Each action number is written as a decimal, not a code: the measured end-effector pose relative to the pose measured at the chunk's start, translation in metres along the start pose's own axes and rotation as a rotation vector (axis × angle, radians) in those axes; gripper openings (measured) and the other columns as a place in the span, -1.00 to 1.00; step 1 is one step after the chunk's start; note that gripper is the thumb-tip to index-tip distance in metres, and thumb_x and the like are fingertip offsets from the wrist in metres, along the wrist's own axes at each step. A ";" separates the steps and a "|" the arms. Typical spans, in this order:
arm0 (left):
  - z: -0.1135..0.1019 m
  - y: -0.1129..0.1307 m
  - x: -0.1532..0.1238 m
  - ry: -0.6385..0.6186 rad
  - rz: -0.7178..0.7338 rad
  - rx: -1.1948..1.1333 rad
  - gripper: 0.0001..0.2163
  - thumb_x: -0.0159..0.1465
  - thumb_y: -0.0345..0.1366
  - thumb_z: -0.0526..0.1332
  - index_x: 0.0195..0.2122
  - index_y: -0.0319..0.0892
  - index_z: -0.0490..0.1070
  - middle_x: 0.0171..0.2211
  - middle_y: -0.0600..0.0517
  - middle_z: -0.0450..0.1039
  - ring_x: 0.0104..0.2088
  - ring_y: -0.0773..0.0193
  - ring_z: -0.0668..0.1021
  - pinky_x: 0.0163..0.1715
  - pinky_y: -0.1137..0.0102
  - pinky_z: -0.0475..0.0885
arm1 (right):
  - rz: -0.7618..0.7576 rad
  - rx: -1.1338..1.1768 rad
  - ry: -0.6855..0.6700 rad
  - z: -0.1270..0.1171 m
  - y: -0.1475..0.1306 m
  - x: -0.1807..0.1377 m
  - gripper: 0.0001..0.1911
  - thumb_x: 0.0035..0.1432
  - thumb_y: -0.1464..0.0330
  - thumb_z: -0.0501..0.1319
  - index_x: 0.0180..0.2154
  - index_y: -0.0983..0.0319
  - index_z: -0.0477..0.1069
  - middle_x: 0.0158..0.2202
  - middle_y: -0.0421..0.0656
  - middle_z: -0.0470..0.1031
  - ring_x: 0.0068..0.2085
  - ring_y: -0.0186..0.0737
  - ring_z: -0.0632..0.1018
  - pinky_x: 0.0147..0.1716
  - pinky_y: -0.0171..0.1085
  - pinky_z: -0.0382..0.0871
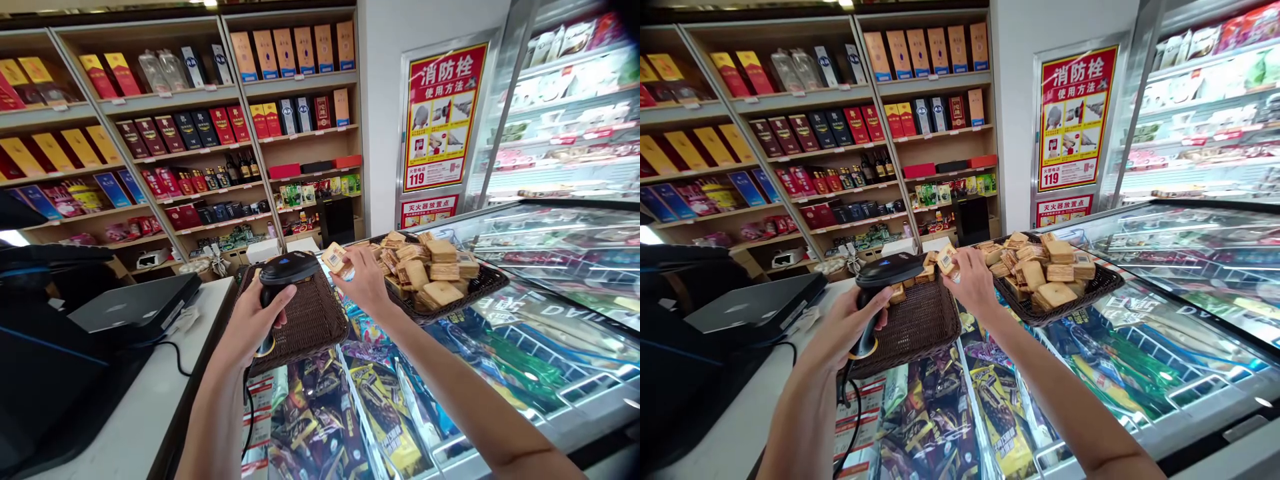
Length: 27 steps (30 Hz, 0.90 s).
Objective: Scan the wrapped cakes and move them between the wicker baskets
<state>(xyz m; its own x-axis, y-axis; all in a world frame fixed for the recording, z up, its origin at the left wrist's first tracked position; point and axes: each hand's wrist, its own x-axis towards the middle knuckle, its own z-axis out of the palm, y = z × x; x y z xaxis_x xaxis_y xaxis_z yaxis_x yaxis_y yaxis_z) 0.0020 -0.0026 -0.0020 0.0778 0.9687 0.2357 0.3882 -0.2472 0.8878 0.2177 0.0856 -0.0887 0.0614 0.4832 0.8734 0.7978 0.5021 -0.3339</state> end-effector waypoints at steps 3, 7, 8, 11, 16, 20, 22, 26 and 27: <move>0.000 0.000 0.001 0.001 0.002 0.002 -0.58 0.12 0.15 0.32 -0.35 -0.13 0.37 -0.62 0.13 0.34 -0.60 0.32 0.37 -0.57 0.45 0.21 | 0.001 -0.034 -0.012 -0.002 -0.001 0.000 -0.80 0.14 0.31 0.28 -0.22 0.15 0.29 -0.09 -0.02 0.42 -0.01 0.00 0.44 -0.12 -0.14 0.40; 0.001 -0.002 0.003 0.012 -0.002 -0.019 -0.56 0.09 0.17 0.34 -0.32 -0.13 0.38 -0.61 0.13 0.34 -0.59 0.30 0.39 -0.55 0.43 0.25 | 0.045 -0.170 -0.093 -0.003 -0.001 0.000 -0.79 0.11 0.31 0.30 -0.21 0.15 0.32 -0.11 -0.04 0.45 -0.03 0.01 0.43 -0.26 -0.19 0.36; 0.002 -0.002 0.003 0.014 -0.001 -0.021 -0.55 0.08 0.18 0.34 -0.31 -0.13 0.38 -0.60 0.13 0.34 -0.59 0.30 0.39 -0.55 0.43 0.26 | 0.062 -0.209 -0.123 -0.003 0.000 0.001 -0.78 0.11 0.31 0.30 -0.21 0.15 0.33 -0.13 -0.04 0.46 -0.03 0.01 0.42 -0.28 -0.20 0.35; 0.001 -0.004 0.005 0.015 0.002 -0.010 -0.52 0.08 0.20 0.32 -0.30 -0.14 0.38 -0.60 0.13 0.35 -0.60 0.31 0.38 -0.57 0.44 0.24 | 0.142 -0.314 -0.205 -0.004 0.011 0.005 -0.78 0.12 0.30 0.29 -0.19 0.16 0.34 -0.16 -0.04 0.47 -0.01 0.02 0.39 -0.29 -0.21 0.33; -0.002 -0.009 0.008 -0.025 0.015 0.025 -0.57 0.12 0.14 0.33 -0.31 -0.14 0.38 -0.60 0.12 0.37 -0.59 0.33 0.40 -0.58 0.46 0.24 | 0.365 -0.434 -0.198 -0.024 0.048 0.020 -0.75 0.22 0.24 0.21 -0.09 0.20 0.33 -0.10 0.02 0.45 0.00 0.06 0.39 -0.19 -0.15 0.34; -0.003 -0.012 0.010 -0.012 0.019 0.029 -0.59 0.12 0.13 0.33 -0.33 -0.13 0.40 -0.61 0.11 0.37 -0.60 0.31 0.40 -0.58 0.45 0.25 | 0.466 -0.483 -0.060 -0.048 0.091 0.023 -0.70 0.28 0.28 0.12 0.02 0.24 0.32 0.04 0.13 0.35 0.05 0.12 0.35 -0.10 -0.07 0.32; -0.003 -0.013 0.011 -0.008 0.020 0.040 -0.59 0.12 0.13 0.33 -0.34 -0.13 0.40 -0.61 0.11 0.37 -0.60 0.30 0.40 -0.59 0.44 0.24 | 0.494 -0.502 -0.017 -0.056 0.114 0.020 -0.68 0.29 0.31 0.09 0.04 0.27 0.33 0.06 0.16 0.32 0.10 0.16 0.31 -0.02 -0.01 0.27; -0.005 -0.017 0.014 -0.040 0.027 0.059 -0.60 0.15 0.12 0.32 -0.35 -0.13 0.37 -0.60 0.12 0.38 -0.59 0.31 0.41 -0.56 0.45 0.27 | 0.513 -0.543 -0.008 -0.063 0.149 0.021 -0.66 0.29 0.33 0.06 0.05 0.32 0.32 0.03 0.19 0.33 0.12 0.19 0.31 0.10 0.11 0.15; -0.006 -0.018 0.015 -0.045 0.027 0.058 -0.60 0.16 0.12 0.32 -0.35 -0.13 0.36 -0.60 0.12 0.39 -0.58 0.31 0.42 -0.55 0.45 0.27 | 0.510 -0.553 -0.026 -0.062 0.154 0.025 -0.66 0.28 0.34 0.07 0.05 0.33 0.32 0.04 0.20 0.32 0.13 0.20 0.31 0.11 0.12 0.13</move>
<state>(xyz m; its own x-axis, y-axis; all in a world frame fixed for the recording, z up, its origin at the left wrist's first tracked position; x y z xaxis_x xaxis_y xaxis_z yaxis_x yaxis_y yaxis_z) -0.0092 0.0167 -0.0123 0.1301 0.9619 0.2403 0.4379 -0.2732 0.8565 0.3794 0.1300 -0.0965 0.4954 0.5793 0.6473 0.8595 -0.2186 -0.4621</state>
